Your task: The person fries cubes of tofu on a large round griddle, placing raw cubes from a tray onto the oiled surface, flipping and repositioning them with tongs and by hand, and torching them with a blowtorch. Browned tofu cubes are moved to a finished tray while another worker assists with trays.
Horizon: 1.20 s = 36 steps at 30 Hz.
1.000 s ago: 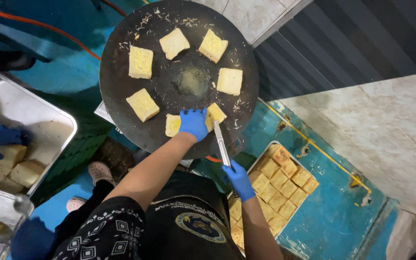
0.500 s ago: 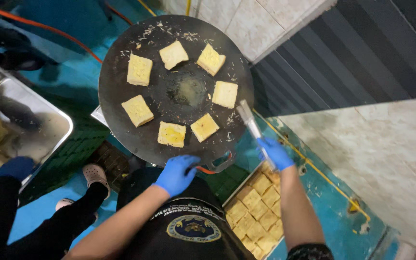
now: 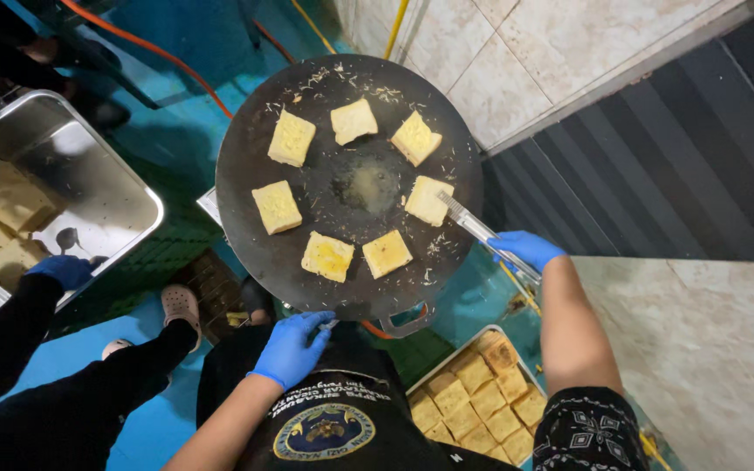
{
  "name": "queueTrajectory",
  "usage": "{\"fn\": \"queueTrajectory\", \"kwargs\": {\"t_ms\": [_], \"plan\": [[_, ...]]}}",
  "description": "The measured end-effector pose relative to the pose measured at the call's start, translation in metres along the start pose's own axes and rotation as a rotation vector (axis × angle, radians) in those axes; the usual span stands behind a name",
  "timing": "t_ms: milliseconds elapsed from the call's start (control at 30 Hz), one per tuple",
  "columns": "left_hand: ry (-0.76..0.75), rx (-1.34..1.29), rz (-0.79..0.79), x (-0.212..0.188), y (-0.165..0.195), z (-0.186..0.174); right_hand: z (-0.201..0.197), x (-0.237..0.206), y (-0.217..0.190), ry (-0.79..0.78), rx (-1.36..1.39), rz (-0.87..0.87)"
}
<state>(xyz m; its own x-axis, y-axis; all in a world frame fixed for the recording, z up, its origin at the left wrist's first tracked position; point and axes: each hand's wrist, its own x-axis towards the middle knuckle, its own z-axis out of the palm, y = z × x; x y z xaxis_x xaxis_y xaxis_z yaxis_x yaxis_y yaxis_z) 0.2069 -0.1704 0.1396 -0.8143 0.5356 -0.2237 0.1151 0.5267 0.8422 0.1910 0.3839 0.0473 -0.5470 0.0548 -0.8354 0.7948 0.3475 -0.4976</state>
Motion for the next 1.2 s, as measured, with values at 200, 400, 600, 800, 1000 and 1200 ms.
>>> {"fn": "queueTrajectory", "kwargs": {"t_ms": [200, 400, 600, 800, 1000, 1200], "plan": [[0.015, -0.049, -0.032, 0.005, 0.003, -0.001, 0.022, -0.002, 0.022, 0.137, 0.184, -0.173], [-0.069, -0.019, -0.028, 0.012, 0.008, 0.004, 0.031, -0.009, 0.017, 0.644, -0.197, -0.645], [-0.108, 0.081, 0.092, 0.017, 0.008, 0.019, 0.052, -0.032, 0.013, 0.926, -1.018, -0.638], [-0.17, 0.065, 0.067, 0.018, 0.011, 0.019, 0.071, -0.063, 0.028, 0.898, -1.125, -0.478], [-0.105, 0.005, 0.08, 0.019, 0.011, 0.016, 0.11, -0.09, 0.045, 0.76, -0.232, -0.356], [-0.127, 0.018, 0.099, 0.019, 0.005, 0.017, 0.119, -0.051, 0.019, 0.696, -0.067, -0.487]]}}
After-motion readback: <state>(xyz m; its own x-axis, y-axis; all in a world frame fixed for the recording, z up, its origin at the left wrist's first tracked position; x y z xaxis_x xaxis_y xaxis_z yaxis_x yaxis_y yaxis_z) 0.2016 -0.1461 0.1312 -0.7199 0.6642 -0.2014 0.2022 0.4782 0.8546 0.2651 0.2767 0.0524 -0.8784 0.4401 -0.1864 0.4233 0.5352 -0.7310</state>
